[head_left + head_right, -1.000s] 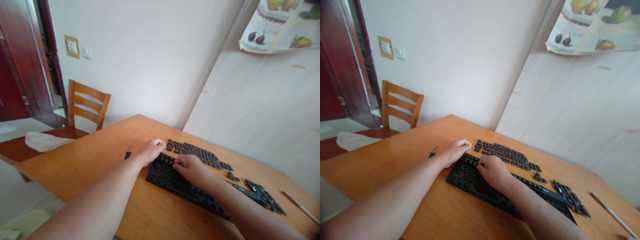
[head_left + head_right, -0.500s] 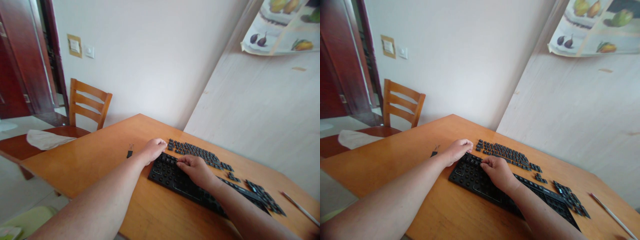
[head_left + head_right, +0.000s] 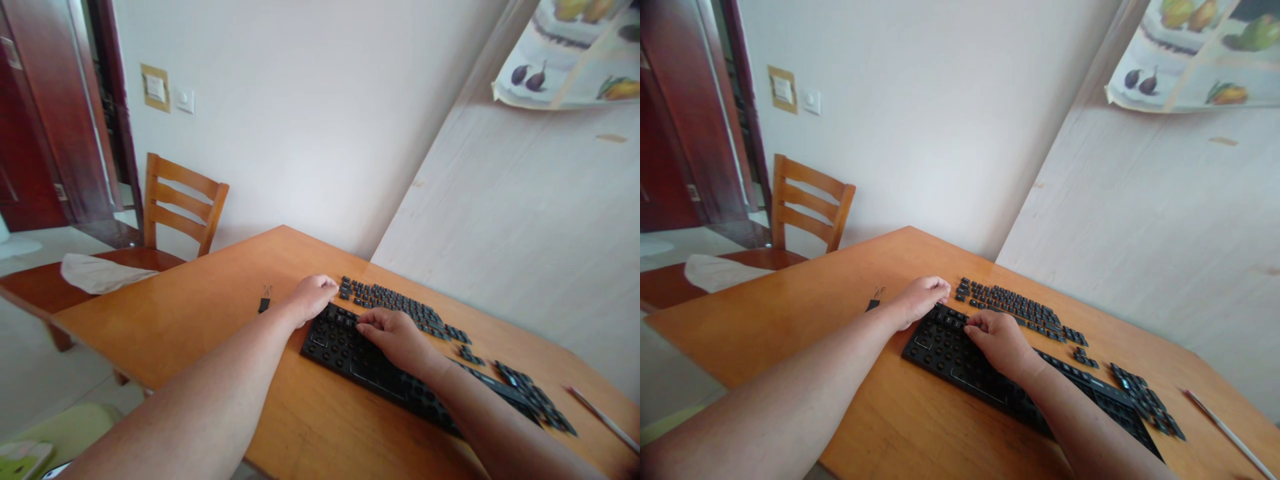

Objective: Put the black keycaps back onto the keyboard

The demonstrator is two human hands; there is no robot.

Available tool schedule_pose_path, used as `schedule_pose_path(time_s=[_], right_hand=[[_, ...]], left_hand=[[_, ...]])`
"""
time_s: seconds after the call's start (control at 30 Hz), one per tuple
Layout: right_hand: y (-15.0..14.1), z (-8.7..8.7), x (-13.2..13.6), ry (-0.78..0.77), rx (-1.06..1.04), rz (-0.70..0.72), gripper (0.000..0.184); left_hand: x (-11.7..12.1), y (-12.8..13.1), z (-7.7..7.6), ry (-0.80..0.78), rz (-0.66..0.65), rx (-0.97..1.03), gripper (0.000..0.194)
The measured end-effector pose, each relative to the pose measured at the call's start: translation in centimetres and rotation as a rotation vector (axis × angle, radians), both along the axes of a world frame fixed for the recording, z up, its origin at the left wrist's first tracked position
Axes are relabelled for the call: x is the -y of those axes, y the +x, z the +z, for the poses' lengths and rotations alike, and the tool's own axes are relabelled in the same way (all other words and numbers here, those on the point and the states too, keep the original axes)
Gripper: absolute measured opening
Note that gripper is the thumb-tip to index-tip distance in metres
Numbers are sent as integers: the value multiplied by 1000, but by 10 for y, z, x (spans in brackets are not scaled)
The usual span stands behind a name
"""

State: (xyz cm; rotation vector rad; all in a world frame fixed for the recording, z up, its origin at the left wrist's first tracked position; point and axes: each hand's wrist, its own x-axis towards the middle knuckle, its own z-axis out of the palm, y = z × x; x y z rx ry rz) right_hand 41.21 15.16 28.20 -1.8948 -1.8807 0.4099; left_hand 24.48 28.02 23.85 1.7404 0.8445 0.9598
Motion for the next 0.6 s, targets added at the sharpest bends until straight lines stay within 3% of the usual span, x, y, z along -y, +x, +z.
schedule_pose_path(time_s=[0.33, 0.6], right_hand=[[-2, 6, -5, 34, 202, 81, 15], [-3, 2, -4, 40, 217, 77, 14]], left_hand=[[1, 0, 3, -8, 4, -9, 16], [2, 0, 4, -9, 5, -9, 15]])
